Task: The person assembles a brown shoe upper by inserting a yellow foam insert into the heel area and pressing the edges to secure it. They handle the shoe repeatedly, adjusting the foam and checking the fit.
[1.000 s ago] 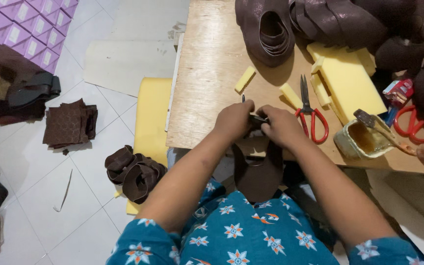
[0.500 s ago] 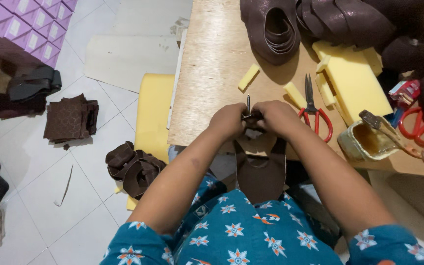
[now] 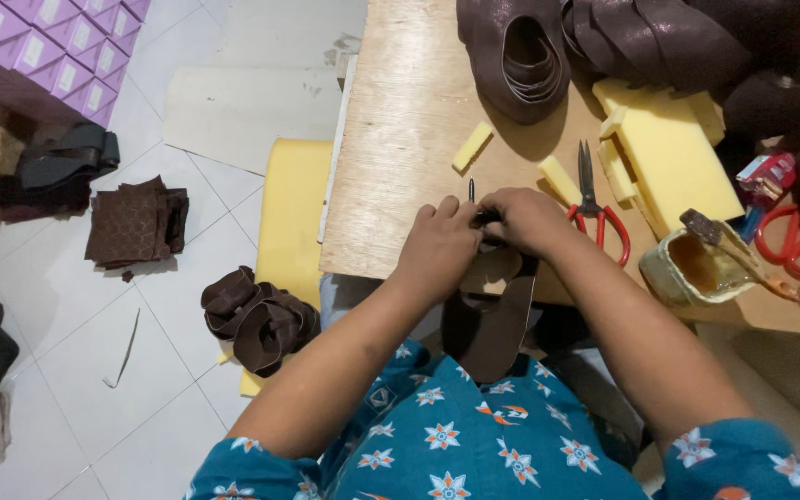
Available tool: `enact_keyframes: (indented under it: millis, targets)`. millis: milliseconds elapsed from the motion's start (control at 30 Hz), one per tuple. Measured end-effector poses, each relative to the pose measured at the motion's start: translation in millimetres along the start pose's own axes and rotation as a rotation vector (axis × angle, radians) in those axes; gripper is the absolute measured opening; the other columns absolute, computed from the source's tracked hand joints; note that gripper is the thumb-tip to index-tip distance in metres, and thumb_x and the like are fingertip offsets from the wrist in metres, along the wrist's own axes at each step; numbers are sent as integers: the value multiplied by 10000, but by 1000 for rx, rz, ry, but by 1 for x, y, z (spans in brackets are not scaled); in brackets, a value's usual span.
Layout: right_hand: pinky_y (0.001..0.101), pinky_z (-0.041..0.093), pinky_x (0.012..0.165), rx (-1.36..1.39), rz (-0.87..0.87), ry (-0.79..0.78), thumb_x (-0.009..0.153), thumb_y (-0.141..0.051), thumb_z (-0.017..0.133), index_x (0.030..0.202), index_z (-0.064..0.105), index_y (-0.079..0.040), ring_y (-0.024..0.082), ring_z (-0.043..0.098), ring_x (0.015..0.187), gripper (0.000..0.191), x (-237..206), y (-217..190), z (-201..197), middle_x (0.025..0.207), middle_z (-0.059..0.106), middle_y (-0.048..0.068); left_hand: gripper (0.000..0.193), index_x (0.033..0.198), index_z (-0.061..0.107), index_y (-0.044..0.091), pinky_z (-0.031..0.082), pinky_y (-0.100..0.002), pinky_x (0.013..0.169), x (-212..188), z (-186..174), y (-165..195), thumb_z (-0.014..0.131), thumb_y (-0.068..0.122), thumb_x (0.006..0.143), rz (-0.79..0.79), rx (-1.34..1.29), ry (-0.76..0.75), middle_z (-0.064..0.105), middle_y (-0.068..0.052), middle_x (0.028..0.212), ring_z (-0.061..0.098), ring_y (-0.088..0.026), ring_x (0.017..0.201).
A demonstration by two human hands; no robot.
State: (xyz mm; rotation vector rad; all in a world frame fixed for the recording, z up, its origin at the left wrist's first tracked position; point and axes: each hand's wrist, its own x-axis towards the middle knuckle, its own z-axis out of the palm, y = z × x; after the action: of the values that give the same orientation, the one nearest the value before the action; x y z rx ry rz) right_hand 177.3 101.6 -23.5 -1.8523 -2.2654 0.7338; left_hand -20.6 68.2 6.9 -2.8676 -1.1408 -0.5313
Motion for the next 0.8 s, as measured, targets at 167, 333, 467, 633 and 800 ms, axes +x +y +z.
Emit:
enact_keyframes:
  millis: [167,333,467,633,800]
  targets:
    - [482,541,830,-103,-20,21,839,-291,740,1061,752,-197,342,688,991,242,-3,-2,1,1028,748,100,95,850,727,150,436,-411,855,-7,3,-8,634,161,832,40,-105,-25,614,-13,1025,559,-243,1059]
    - [492,529,812,-113,-55,90,836,-295,745,1028,725,-126,374,680,961,256,-9,-1,9,1041,732,117,139,921,690,72,526,-416,849,-10,-2,-10,597,105,822,27,-333,23,602,-78,1192,588,-301,1103]
    - [491,528,826,-36,-51,53,821,-307,756,1053,735,-120,390,674,973,298,-7,9,8,1012,734,148,163,982,680,32,544,-438,839,-8,1,-5,578,102,877,-101,-394,-77,573,-103,1300,600,-326,1086]
    - [480,543,845,-99,-30,-116,799,-262,765,1080,720,-108,382,687,968,323,-3,17,-1,1004,736,164,160,982,658,16,554,-427,866,-8,4,-5,560,80,874,-98,-354,-74,547,-120,1362,609,-324,1110]
    - [511,529,822,-197,-10,-6,800,-247,775,1062,679,-88,397,677,965,320,-12,6,5,976,729,171,145,1022,635,21,559,-415,874,-10,8,-4,573,57,896,-127,-368,-102,571,-108,1324,624,-315,1110]
